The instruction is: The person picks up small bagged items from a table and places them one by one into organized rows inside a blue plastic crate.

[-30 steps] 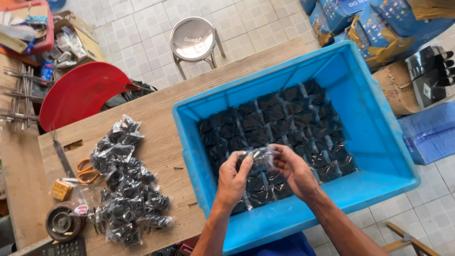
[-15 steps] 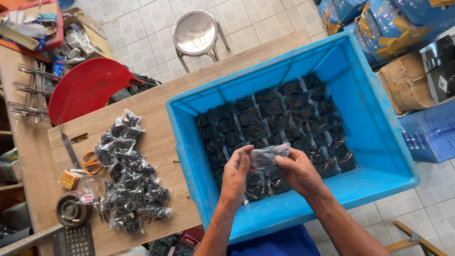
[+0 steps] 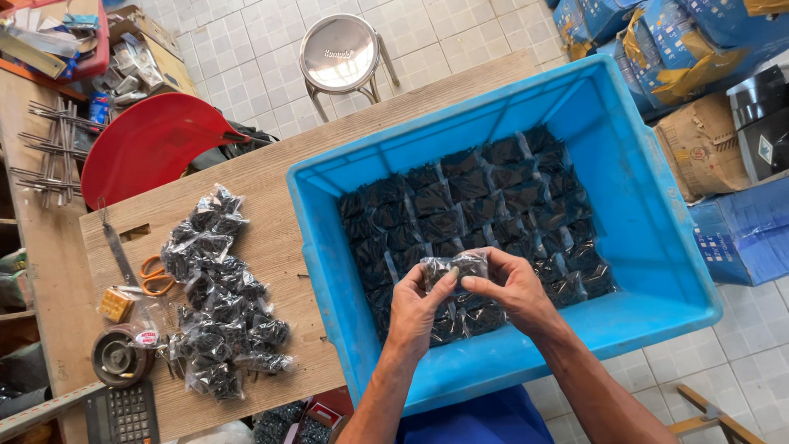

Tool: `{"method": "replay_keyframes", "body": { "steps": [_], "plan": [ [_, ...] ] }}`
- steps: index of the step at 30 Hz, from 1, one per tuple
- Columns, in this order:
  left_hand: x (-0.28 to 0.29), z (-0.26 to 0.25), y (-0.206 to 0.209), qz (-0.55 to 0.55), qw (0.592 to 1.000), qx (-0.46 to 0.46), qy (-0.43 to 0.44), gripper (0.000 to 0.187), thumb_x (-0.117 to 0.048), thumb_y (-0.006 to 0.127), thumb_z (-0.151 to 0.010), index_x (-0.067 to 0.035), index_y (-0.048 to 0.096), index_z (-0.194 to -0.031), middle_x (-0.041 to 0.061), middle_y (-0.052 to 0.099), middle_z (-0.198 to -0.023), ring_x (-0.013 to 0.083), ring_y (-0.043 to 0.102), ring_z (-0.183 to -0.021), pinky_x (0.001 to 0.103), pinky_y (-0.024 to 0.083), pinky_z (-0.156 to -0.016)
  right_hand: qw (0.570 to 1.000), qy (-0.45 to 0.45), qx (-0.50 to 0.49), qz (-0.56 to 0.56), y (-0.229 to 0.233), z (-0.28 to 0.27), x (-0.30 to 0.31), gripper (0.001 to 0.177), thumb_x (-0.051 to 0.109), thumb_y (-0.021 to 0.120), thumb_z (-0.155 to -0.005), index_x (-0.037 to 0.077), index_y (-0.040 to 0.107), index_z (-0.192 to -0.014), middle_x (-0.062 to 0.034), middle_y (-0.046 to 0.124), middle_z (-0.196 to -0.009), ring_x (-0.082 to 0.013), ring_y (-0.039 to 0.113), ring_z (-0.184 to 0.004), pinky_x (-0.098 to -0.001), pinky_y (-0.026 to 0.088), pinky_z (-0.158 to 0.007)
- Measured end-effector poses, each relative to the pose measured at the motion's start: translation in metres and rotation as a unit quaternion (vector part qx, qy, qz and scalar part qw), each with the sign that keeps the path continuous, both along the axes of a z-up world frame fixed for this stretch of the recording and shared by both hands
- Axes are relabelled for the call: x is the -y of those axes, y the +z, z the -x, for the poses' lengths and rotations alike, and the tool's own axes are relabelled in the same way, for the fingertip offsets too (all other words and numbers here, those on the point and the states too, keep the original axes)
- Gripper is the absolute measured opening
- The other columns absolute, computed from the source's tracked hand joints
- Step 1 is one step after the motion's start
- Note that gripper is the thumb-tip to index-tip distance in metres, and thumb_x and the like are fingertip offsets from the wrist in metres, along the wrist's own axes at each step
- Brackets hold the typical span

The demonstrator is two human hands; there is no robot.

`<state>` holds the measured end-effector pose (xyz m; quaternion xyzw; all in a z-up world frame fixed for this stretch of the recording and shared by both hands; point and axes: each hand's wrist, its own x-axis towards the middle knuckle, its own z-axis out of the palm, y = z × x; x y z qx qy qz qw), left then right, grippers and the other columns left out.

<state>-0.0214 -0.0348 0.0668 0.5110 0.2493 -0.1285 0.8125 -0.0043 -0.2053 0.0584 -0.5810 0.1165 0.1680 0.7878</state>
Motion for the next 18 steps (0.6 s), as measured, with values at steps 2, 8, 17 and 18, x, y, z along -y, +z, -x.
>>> {"method": "replay_keyframes", "body": {
  "steps": [2, 8, 17, 18],
  "plan": [
    [-0.008, 0.002, -0.013, -0.026, 1.0, 0.016, -0.002, 0.03, -0.008, 0.097, -0.08, 0.001, 0.078, -0.1, 0.013, 0.078, -0.082, 0.0162, 0.076, -0.08, 0.03, 0.064, -0.067, 1.0, 0.002, -0.001, -0.009, -0.001, 0.0, -0.003, 0.046, 0.001, 0.09, -0.079, -0.006, 0.078, -0.123, -0.0183, 0.083, -0.094, -0.0173, 0.074, -0.089, -0.0355, 0.061, -0.083],
    [-0.013, 0.003, -0.021, 0.004, 1.0, 0.002, 0.014, 0.031, -0.003, 0.101, -0.073, 0.001, 0.072, -0.085, 0.013, 0.074, -0.071, 0.0144, 0.073, -0.069, 0.027, 0.063, -0.063, 0.999, -0.001, -0.018, -0.038, -0.013, 0.006, -0.006, 0.046, 0.004, 0.087, -0.083, -0.008, 0.076, -0.126, -0.0185, 0.083, -0.097, -0.0195, 0.076, -0.093, -0.0364, 0.061, -0.087],
    [-0.007, 0.0, 0.018, -0.222, 0.97, 0.092, -0.027, 0.026, -0.032, 0.088, -0.092, -0.007, 0.08, -0.093, 0.007, 0.073, -0.092, 0.008, 0.065, -0.077, 0.023, 0.057, -0.067, 0.999, -0.006, -0.039, -0.019, -0.024, 0.007, -0.018, 0.06, -0.001, 0.097, -0.07, -0.006, 0.076, -0.126, -0.0186, 0.083, -0.097, -0.0198, 0.076, -0.088, -0.0356, 0.063, -0.079],
    [-0.004, -0.001, 0.016, -0.084, 0.996, 0.036, -0.02, 0.029, -0.029, 0.082, -0.097, -0.004, 0.084, -0.112, 0.007, 0.077, -0.117, 0.0044, 0.065, -0.092, 0.019, 0.061, -0.074, 0.999, -0.007, -0.038, -0.008, -0.017, 0.006, -0.02, 0.061, -0.001, 0.098, -0.069, -0.006, 0.076, -0.125, -0.019, 0.083, -0.097, -0.0201, 0.076, -0.088, -0.0359, 0.064, -0.078]
  ]
}}
